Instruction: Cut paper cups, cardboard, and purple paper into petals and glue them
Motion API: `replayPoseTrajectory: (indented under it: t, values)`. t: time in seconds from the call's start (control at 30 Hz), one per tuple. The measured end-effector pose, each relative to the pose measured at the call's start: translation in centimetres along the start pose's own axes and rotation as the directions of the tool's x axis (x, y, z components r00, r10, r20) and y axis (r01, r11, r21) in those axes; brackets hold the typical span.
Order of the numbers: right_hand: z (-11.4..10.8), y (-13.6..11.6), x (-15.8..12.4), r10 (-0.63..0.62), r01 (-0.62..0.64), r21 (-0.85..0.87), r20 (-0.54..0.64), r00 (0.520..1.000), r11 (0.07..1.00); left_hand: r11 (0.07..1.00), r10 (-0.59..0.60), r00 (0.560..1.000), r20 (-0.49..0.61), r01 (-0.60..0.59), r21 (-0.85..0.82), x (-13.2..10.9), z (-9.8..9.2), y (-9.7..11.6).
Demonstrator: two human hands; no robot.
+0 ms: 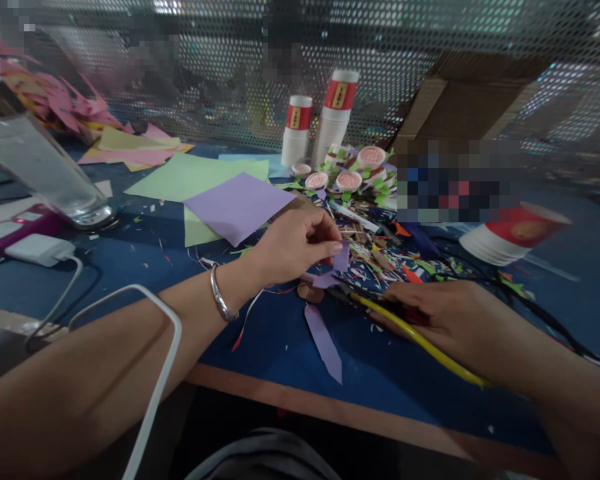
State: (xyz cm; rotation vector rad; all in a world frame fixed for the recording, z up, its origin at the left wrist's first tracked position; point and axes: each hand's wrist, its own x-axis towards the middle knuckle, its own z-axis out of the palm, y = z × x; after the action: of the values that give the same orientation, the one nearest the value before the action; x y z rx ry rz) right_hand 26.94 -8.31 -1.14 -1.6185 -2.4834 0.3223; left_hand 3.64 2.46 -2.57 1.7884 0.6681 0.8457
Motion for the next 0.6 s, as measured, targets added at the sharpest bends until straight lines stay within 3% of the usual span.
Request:
replayPoseTrajectory:
  t: [0.1,0.2,0.4,0.53,0.6]
  values:
    - [-0.1,-0.3,0.0,-0.001,0.008,-0.077,0.088,0.996,0.997,0.999,-0.040,0.999,0.000,0.040,0.014,0.0,-0.1,0.1]
    - [-0.2,-0.2,0.0,0.032,-0.024,-0.081,0.099,0.995,0.996,0.998,-0.058,0.997,-0.046,0.059,0.026,0.0,-0.1,0.2]
    - [-0.4,0.5,0.2,0.063,-0.062,0.027,-0.056,0.996,0.998,0.992,-0.119,0.979,-0.167,0.125,0.024,0.0,-0.3,0.6]
    - [-0.4,0.1,0.4,0.183,-0.147,0.177,-0.207,0.961,0.973,0.989,-0.149,0.983,-0.109,0.148,-0.021,-0.5,0.0,1.0]
    - [-0.2,-0.2,0.5,0.287,-0.217,0.299,-0.216,0.933,0.929,0.978,-0.195,0.979,-0.061,0.190,-0.081,-0.8,0.4,1.2]
